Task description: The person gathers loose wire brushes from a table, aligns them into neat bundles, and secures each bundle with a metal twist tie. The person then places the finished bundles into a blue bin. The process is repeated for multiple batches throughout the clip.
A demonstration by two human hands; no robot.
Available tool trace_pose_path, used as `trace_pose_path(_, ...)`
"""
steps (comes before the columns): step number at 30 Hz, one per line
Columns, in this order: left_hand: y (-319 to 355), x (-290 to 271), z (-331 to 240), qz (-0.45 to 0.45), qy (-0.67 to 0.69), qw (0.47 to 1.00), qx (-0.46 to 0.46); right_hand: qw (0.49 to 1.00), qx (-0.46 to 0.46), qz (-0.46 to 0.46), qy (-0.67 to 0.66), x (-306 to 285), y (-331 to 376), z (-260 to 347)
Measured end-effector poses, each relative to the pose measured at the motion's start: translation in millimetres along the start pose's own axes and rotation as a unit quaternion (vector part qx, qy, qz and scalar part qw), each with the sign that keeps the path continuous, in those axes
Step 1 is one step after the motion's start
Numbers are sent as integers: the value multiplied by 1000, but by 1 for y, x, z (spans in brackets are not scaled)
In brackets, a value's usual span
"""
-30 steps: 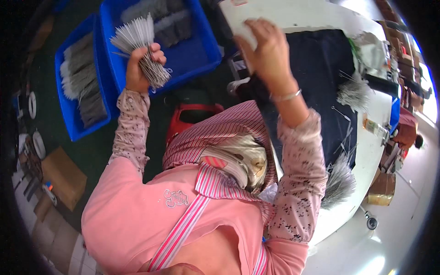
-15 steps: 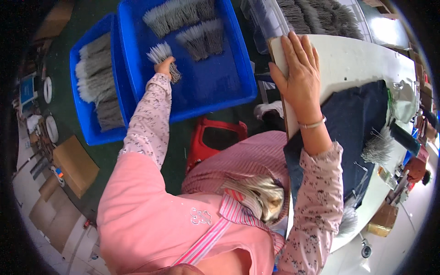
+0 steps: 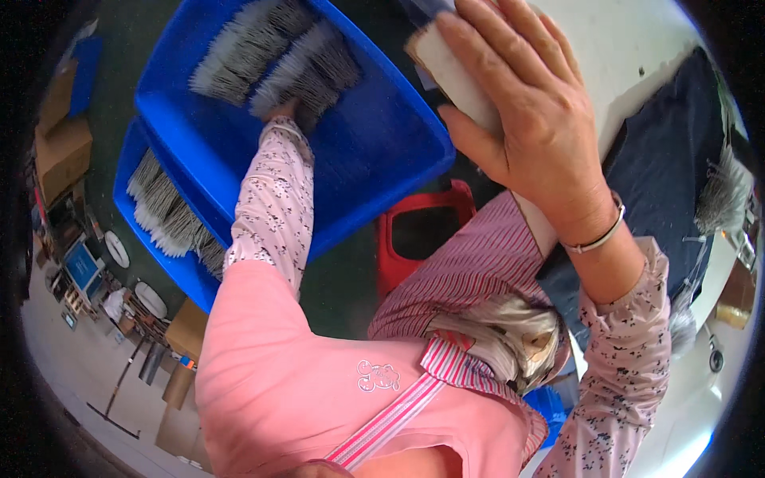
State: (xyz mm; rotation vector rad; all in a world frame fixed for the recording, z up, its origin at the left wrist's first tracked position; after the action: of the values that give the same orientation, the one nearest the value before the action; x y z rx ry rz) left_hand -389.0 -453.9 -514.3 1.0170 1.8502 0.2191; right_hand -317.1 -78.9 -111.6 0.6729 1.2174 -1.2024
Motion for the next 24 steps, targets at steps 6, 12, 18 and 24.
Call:
trace_pose_path(6, -43, 33, 4, 31, -126, 988, 88, 996, -67, -1, 66, 9, 10, -14)
trace_pose_path(12, -57, 27, 15, 40, -211, 968, 128, 996, -71, -13, 51, 9, 13, -17)
trace_pose_path(18, -79, 23, 21, 54, -286, 946, 145, 993, -73, -93, -9, 11, 12, -15)
trace_pose_path(24, -77, 7, 28, 58, -405, 899, 158, 998, -30, -53, -8, -7, 17, -4)
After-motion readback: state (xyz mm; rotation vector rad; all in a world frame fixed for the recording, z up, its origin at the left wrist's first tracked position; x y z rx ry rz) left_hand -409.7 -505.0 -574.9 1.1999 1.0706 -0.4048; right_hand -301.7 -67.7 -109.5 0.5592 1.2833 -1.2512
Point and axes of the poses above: each hand's wrist, its own y-axis away from the middle knuckle, its own x-axis out of the palm, z = x × y, the point moved 5 cm from there along -y, towards the middle knuckle, and after that the axes turned 2 degrees about x, right-handed, at the moved point
